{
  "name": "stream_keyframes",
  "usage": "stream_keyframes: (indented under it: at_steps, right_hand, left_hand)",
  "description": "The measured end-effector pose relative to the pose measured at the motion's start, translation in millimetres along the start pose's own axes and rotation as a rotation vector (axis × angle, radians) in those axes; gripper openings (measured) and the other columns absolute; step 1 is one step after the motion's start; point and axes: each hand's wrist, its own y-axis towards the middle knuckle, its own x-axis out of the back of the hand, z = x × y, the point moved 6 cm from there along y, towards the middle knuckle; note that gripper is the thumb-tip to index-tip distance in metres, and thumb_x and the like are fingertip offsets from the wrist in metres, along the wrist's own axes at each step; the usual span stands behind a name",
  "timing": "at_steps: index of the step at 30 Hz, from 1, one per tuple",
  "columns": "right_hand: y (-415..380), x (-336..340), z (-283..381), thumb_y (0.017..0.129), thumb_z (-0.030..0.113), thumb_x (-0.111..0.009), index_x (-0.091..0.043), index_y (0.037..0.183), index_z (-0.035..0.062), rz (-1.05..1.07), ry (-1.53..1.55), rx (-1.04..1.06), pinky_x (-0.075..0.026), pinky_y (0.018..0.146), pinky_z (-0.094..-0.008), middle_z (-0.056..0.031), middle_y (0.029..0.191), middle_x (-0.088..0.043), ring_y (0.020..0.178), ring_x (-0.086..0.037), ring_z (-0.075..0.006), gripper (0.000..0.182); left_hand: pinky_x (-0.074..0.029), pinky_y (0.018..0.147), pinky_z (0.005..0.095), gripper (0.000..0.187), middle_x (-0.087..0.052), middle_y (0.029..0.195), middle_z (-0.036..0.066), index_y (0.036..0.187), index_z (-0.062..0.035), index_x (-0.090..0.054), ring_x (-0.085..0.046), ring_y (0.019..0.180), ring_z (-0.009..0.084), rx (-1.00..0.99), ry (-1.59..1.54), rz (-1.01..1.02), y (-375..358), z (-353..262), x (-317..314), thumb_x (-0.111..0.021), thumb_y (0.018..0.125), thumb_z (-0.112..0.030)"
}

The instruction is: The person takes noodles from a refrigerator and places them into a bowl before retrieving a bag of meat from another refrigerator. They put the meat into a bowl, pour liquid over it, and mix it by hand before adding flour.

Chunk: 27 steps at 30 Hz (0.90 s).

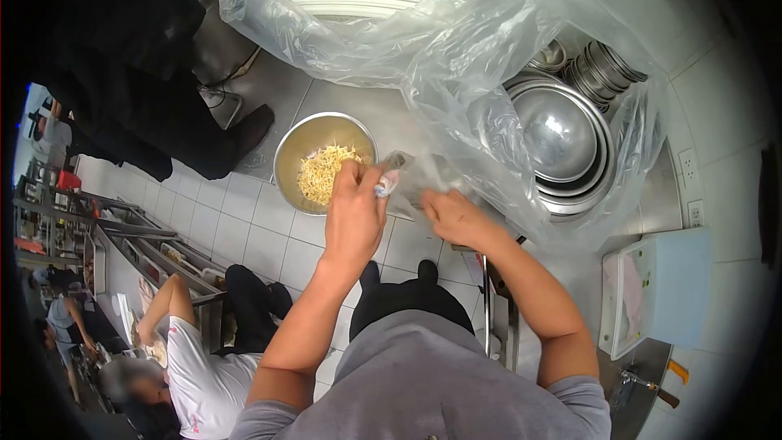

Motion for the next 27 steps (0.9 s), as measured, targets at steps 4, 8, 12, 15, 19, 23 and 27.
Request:
stream_keyframes:
  at_steps: [4, 8, 12, 15, 19, 23, 27]
  right_hand:
    - [5, -3, -17, 0.078, 0.014, -0.069, -0.058, 0.11, 0.001, -0.105, -0.239, -0.145, -0.045, 0.092, -0.042, -0.0199, 0.103, -0.061, 0.112, -0.054, -0.0343, 0.036]
    - [19, 12, -30, 0.072, 0.012, -0.075, -0.053, 0.121, 0.0026, -0.156, -0.237, -0.052, -0.046, 0.092, -0.0435, -0.0227, 0.117, -0.056, 0.112, -0.054, -0.0354, 0.055]
    - [28, 1, -9, 0.066, 0.008, -0.077, -0.048, 0.128, 0.0053, 0.051, -0.427, -0.055, -0.046, 0.093, -0.0427, -0.0236, 0.126, -0.05, 0.112, -0.054, -0.0364, 0.068]
    - [56, -27, 2, 0.064, 0.006, -0.077, -0.049, 0.127, 0.0081, -0.032, -0.292, 0.15, -0.046, 0.092, -0.0418, -0.0218, 0.126, -0.05, 0.111, -0.054, -0.0364, 0.069]
    - [75, -51, -10, 0.063, 0.006, -0.076, -0.05, 0.126, 0.0119, -0.087, -0.48, 0.168, -0.048, 0.091, -0.0419, -0.0166, 0.123, -0.052, 0.113, -0.052, -0.0356, 0.069]
    - [60, -48, 8, 0.078, 0.013, -0.063, -0.056, 0.122, 0.0146, -0.128, -0.775, 0.189, -0.05, 0.085, -0.0407, -0.0143, 0.119, -0.053, 0.109, -0.055, -0.0319, 0.044]
    - [72, -47, 6, 0.083, 0.02, -0.059, -0.06, 0.118, 0.0136, -0.094, -0.713, 0.06, -0.047, 0.089, -0.0429, -0.0138, 0.112, -0.059, 0.107, -0.057, -0.0307, 0.035]
  left_hand:
    - [-0.046, 0.066, 0.0296, 0.022, -0.061, 0.085, 0.008, 0.109, 0.0005, -0.064, -0.054, 0.07, 0.0187, 0.385, -0.589, 0.138, -24, 25, -8, -0.057, 0.09, -0.007]
    - [-0.044, 0.074, 0.0217, 0.028, -0.062, 0.091, 0.002, 0.119, -0.0011, -0.061, -0.053, 0.078, 0.008, 0.542, -0.958, 0.017, -42, 39, -1, -0.054, 0.094, -0.01]
    - [-0.042, 0.079, 0.021, 0.036, -0.064, 0.102, 0.006, 0.126, -0.0018, -0.055, -0.055, 0.086, 0.008, 0.565, -0.914, 0.025, -54, 49, 15, -0.056, 0.092, -0.012]
    - [-0.041, 0.07, 0.0202, 0.049, -0.063, 0.118, 0.01, 0.136, -0.0057, -0.046, -0.054, 0.085, 0.0075, 0.425, -1.041, -0.011, -31, 41, 19, -0.057, 0.088, -0.004]
    - [-0.047, 0.069, 0.0248, 0.067, -0.058, 0.126, 0.012, 0.139, -0.0085, -0.042, -0.059, 0.107, 0.0209, 0.105, -0.434, 0.119, -13, 19, 31, -0.054, 0.076, 0.009]
    - [-0.046, 0.088, 0.0306, 0.083, -0.051, 0.136, 0.014, 0.148, -0.01, -0.023, -0.054, 0.118, 0.0254, -0.035, -0.25, 0.036, -14, 28, 31, -0.049, 0.072, 0.013]
    - [-0.048, 0.083, 0.0309, 0.079, -0.053, 0.133, 0.015, 0.144, -0.0074, -0.032, -0.057, 0.112, 0.027, -0.171, -0.152, 0.043, -14, 23, 27, -0.049, 0.07, 0.013]
